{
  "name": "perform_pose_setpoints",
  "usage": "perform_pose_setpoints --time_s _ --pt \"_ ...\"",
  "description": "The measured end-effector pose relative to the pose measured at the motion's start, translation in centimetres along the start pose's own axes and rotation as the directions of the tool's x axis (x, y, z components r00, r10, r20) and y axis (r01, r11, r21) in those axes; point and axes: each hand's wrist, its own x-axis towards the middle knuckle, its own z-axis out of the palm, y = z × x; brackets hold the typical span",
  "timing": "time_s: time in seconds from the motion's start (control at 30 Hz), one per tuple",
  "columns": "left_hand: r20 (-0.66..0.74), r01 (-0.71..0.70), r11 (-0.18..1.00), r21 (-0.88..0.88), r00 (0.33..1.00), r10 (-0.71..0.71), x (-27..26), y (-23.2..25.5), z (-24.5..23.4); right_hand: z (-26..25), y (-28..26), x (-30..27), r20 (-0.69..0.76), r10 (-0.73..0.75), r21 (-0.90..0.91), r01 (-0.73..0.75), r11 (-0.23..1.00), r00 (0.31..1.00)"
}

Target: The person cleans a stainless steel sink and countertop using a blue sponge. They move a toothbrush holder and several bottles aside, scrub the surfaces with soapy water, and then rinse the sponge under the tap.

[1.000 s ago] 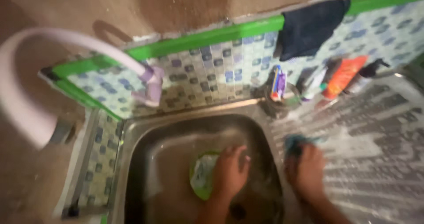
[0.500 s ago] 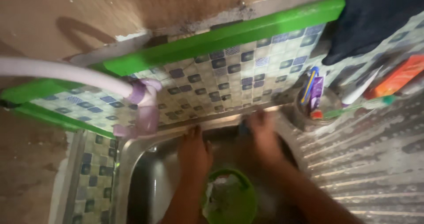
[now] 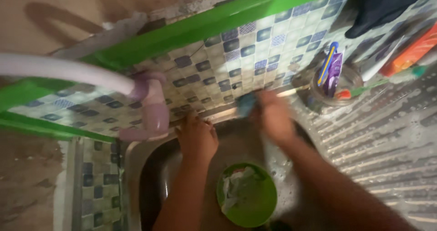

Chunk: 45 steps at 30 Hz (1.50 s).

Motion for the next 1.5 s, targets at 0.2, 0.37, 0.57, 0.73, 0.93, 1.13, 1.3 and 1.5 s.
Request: perform_pose_setpoints --time_s 0.2,0.37,0.57,0.73,0.93,1.13,1.3,1.5 --pt "0.231 -0.14 0.989 0.045 0.965 0.126 1.1 -1.3 -0.1 1.0 0.8 -2.3 -0.207 0.127 -0.166 -0.162 0.973 0.97" --pt "0.204 -0.131 0.991 -0.028 0.97 0.134 1.8 -1.6 -0.3 7.6 -3.8 -1.9 -0.098 0.033 -0.144 -0.047 0.988 0.995" --pt "0.165 -0.15 0.986 -0.072 0.973 0.16 1.7 -3.2 0.7 -0.4 -0.8 -2.2 -0.067 0.048 -0.206 -0.061 0.977 0.997" --pt "0.175 -0.113 0.991 -0.078 0.977 0.125 1.6 -3.1 0.8 -1.3 -3.5 -2.3 -0.085 0.129 -0.192 -0.143 0.971 0.988" --pt "0.144 -0.077 0.991 -0.107 0.985 0.092 1.6 -3.1 0.9 5.1 -7.8 -0.4 0.073 -0.107 0.041 0.104 0.994 0.992" --pt "0.213 -0.072 0.989 -0.132 0.972 0.099 1.8 -3.2 0.4 -2.0 -3.4 -0.2 0.172 0.011 -0.178 0.021 0.984 0.985" --pt "0.291 0.104 0.979 -0.178 0.955 -0.048 1.3 -2.4 0.2 0.3 -3.9 -2.8 0.036 0.069 -0.23 -0.059 0.972 0.997" --pt "0.242 0.03 0.993 -0.111 0.97 -0.002 1.4 -1.9 -0.2 1.7 -2.4 -1.0 0.15 -0.052 -0.092 0.066 0.994 0.987"
